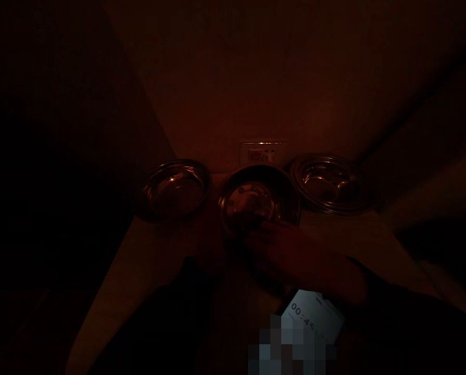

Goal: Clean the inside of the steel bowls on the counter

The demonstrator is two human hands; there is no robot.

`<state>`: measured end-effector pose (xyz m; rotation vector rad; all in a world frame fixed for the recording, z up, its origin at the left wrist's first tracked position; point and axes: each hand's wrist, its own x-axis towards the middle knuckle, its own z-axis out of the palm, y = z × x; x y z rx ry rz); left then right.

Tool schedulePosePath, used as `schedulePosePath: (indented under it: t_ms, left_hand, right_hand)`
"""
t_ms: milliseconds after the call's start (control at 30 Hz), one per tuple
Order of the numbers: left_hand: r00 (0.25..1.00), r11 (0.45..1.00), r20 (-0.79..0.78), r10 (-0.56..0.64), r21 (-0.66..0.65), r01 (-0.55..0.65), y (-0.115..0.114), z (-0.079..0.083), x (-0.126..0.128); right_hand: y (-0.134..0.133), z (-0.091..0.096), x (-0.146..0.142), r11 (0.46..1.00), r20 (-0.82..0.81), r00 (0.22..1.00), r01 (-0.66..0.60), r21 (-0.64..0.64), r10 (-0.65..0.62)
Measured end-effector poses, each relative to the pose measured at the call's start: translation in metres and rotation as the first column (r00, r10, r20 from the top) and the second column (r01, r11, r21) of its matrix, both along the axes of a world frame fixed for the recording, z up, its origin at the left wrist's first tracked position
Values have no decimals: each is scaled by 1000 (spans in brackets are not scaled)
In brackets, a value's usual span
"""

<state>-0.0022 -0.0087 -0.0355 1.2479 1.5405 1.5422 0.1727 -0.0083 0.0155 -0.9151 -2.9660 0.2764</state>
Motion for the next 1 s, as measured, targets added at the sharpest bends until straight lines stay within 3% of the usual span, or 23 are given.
schedulePosePath:
  t_ms: [200, 300, 433, 633, 767, 867, 1000]
  left_hand:
    - [1000, 1000, 4, -22, 0, 22, 3, 13, 2]
    - [998, 999, 42, 38, -13, -37, 3, 15, 2]
    - [999, 1000, 30, 26, -9, -25, 3, 13, 3]
    - [1000, 1000, -27, -12, -29, 11, 2, 14, 4]
    - [998, 999, -43, 44, -25, -45, 1, 10, 4]
    - [998, 998, -54, 40, -49, -43, 1, 10, 4]
    - [996, 1000, -86, 26, 16, -25, 2, 12, 3]
  right_hand:
    - [9, 6, 14, 959, 179, 958, 184, 216, -224]
    - [12, 6, 15, 948, 210, 948, 181, 262, -239]
    - [12, 3, 13, 973, 173, 975, 106, 204, -142]
    - [7, 0, 7, 1000, 11, 1000, -11, -2, 11]
    - [4, -2, 1, 999, -60, 997, -39, -21, 37]
    - [5, -1, 3, 999, 12, 999, 33, 37, -33]
    - [11, 4, 11, 963, 158, 960, 202, 176, -230]
